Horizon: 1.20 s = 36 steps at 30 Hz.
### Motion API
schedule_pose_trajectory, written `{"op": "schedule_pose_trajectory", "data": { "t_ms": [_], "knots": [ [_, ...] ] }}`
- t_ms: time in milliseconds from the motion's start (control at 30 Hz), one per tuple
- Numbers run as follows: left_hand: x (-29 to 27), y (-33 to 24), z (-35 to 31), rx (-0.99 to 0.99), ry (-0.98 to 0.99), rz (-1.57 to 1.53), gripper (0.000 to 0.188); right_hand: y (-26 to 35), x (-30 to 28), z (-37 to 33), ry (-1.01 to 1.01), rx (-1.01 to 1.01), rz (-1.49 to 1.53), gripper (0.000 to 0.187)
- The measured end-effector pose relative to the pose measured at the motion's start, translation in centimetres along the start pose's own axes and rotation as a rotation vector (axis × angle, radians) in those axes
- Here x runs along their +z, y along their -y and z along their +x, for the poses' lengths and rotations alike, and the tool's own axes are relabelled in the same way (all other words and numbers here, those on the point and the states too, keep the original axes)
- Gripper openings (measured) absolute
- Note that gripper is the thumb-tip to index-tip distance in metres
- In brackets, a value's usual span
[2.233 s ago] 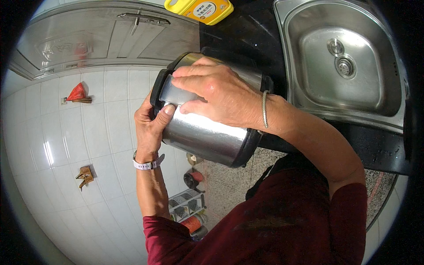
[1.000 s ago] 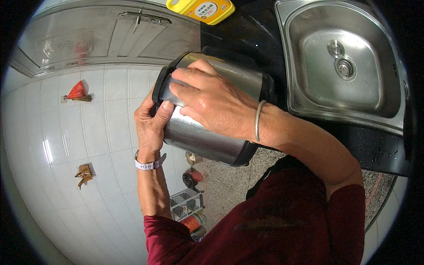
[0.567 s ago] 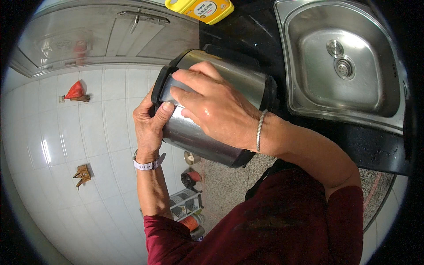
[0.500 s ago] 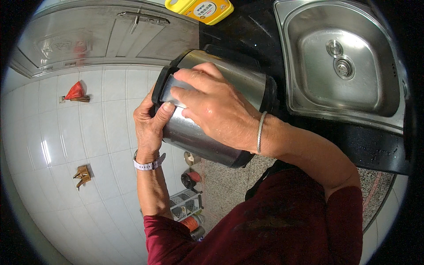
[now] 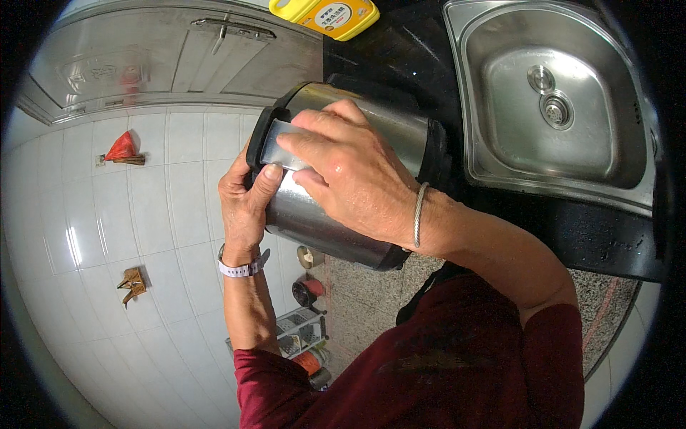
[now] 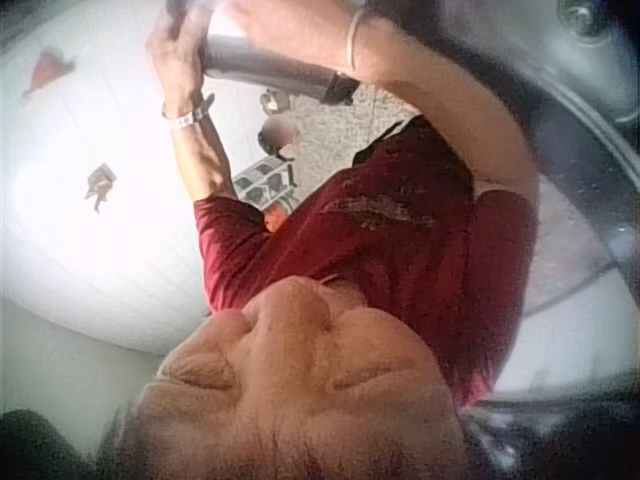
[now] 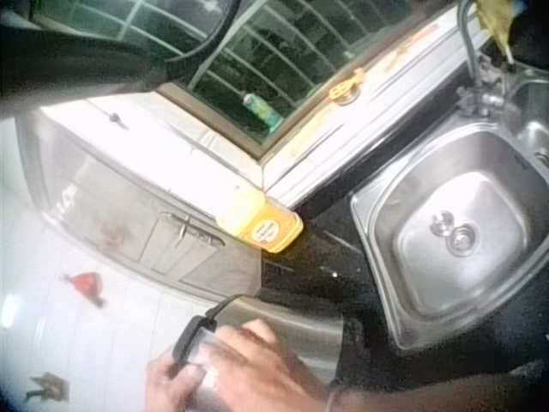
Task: The person washes a cloth in a sink and wipes a countertop. They then pick up a plastic component and a pressure cooker, attaching the component to the side of the cooker.
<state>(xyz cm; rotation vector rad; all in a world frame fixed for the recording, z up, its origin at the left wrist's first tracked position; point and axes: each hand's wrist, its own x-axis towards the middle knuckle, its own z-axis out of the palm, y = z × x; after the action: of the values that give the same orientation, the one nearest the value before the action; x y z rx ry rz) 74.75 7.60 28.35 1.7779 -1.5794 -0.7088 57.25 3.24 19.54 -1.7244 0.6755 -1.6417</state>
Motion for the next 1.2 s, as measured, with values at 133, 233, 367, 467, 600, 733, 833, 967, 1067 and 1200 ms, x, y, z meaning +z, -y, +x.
{"op": "schedule_pose_trajectory", "data": {
  "t_ms": [133, 233, 367, 467, 600, 733, 833, 967, 1067, 1200],
  "knots": [
    [-0.17, -0.07, -0.08, 0.007, 0.012, 0.018, 0.059, 0.23, -0.33, 0.18, 0.04, -0.061, -0.086, 0.016],
    [-0.13, -0.04, -0.08, 0.017, 0.018, 0.007, 0.059, 0.27, -0.35, 0.1, 0.008, -0.054, -0.078, 0.017],
    [-0.05, 0.09, 0.11, 0.03, 0.013, 0.012, 0.059, 0.02, -0.13, -0.1, -0.047, -0.04, -0.015, 0.02],
    [-0.02, 0.07, 0.1, 0.019, 0.009, -0.006, 0.059, 0.08, -0.59, -0.1, 0.037, 0.005, -0.023, 0.034],
    [0.07, -0.11, 0.21, 0.008, 0.023, -0.019, 0.058, 0.03, -0.62, -0.33, 0.049, 0.007, -0.048, 0.043],
    [0.12, -0.14, 0.05, 0.001, 0.012, -0.023, 0.057, 0.27, -0.51, -0.37, 0.041, 0.003, -0.049, 0.043],
    [0.14, -0.07, -0.01, 0.011, -0.006, -0.004, 0.057, 0.19, -0.73, -0.19, 0.07, 0.004, -0.046, 0.043],
    [0.17, -0.19, 0.0, 0.017, -0.007, 0.016, 0.057, 0.16, -0.86, -0.14, 0.084, 0.025, -0.03, 0.042],
    [0.02, -0.22, -0.02, 0.002, -0.001, 0.04, 0.057, -0.03, -0.77, -0.23, 0.069, -0.01, -0.049, 0.042],
    [0.1, -0.24, -0.21, 0.0, -0.021, 0.041, 0.055, 0.06, -0.86, -0.22, 0.099, -0.011, -0.059, 0.042]
  ]
}}
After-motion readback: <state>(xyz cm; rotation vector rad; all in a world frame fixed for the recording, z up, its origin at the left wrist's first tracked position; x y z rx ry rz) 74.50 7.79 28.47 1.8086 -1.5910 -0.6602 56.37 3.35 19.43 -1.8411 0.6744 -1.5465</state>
